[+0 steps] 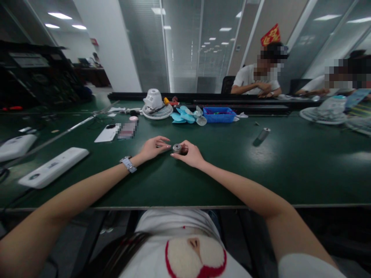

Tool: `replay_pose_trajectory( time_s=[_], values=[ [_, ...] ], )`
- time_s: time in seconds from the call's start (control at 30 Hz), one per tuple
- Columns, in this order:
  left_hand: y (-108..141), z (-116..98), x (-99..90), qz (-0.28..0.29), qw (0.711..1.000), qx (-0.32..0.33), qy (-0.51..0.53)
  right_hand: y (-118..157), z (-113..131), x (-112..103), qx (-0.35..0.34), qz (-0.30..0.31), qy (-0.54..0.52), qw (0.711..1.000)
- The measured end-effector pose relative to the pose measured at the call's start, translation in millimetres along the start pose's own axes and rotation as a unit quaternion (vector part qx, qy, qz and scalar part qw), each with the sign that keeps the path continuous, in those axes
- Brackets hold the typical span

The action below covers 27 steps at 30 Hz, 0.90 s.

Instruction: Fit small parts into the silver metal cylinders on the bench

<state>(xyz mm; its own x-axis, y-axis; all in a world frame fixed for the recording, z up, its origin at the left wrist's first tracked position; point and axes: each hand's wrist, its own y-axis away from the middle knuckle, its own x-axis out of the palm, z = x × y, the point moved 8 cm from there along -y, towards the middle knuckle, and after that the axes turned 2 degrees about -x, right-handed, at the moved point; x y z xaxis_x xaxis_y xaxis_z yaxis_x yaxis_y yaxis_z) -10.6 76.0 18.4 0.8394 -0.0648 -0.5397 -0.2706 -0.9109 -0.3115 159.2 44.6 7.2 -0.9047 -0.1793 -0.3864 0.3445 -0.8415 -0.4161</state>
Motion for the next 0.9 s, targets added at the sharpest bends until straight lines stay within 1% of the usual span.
replay_pose_trajectory(
  time_s=[0.03,0.1,0.17,0.23,0.3,0.37,0.43,0.5,0.53,0.57,0.63,0.7,0.73,0.8,0.83,0.87,0.9],
  values=[
    [-0.6,7.4,2.9,0.019,1.000,-0.010,0.001,-0.2,-0.7,0.0,0.003,-0.002,-0.002,1.000],
    [-1.3,15.2,7.3,0.041,0.999,-0.018,0.010,-2.6,-3.4,-5.9,0.008,-0.022,-0.013,1.000],
    [-1.7,17.2,9.7,0.050,0.998,-0.021,0.019,-8.5,-10.5,-25.4,0.012,-0.072,-0.022,0.997],
    [-1.7,17.1,10.5,0.054,0.998,-0.023,0.027,-15.6,-24.5,-61.7,0.022,-0.153,-0.008,0.988],
    [-1.5,16.4,9.4,0.050,0.998,-0.021,0.033,-18.9,-44.1,-110.8,0.042,-0.251,0.041,0.966],
    [-1.6,16.4,6.1,0.037,0.999,-0.020,0.033,-14.7,-65.2,-164.0,0.077,-0.344,0.121,0.928],
    [-1.9,18.2,2.3,0.017,0.999,-0.029,0.039,-3.3,-86.8,-211.2,0.137,-0.414,0.197,0.878],
    [-2.5,21.7,-3.0,-0.016,0.997,-0.052,0.056,11.2,-107.3,-246.0,0.207,-0.448,0.242,0.835],
    [-2.7,24.0,-6.2,-0.038,0.995,-0.066,0.066,17.9,-116.4,-257.9,0.238,-0.454,0.252,0.821],
    [-2.6,26.5,-9.6,-0.063,0.992,-0.081,0.075,23.6,-124.1,-266.3,0.264,-0.455,0.256,0.811],
    [-2.2,31.4,-15.2,-0.107,0.984,-0.109,0.091,30.5,-133.5,-274.2,0.295,-0.447,0.259,0.804],
    [-2.4,35.1,-17.1,-0.129,0.978,-0.123,0.111,32.5,-135.6,-272.7,0.315,-0.436,0.261,0.802],
    [-2.9,36.5,-16.9,-0.133,0.976,-0.125,0.122,33.2,-133.5,-269.7,0.326,-0.435,0.266,0.796],
    [-4.3,39.3,-16.3,-0.138,0.973,-0.121,0.139,35.9,-119.6,-261.0,0.340,-0.460,0.296,0.765],
    [-5.0,40.9,-16.1,-0.141,0.972,-0.119,0.143,36.3,-106.7,-254.3,0.330,-0.480,0.322,0.746],
    [-5.7,42.7,-16.0,-0.144,0.972,-0.117,0.145,34.3,-90.0,-244.8,0.301,-0.494,0.354,0.734],
    [-6.4,44.6,-16.1,-0.148,0.971,-0.116,0.147,29.4,-70.9,-231.5,0.253,-0.497,0.387,0.734]
  ],
)
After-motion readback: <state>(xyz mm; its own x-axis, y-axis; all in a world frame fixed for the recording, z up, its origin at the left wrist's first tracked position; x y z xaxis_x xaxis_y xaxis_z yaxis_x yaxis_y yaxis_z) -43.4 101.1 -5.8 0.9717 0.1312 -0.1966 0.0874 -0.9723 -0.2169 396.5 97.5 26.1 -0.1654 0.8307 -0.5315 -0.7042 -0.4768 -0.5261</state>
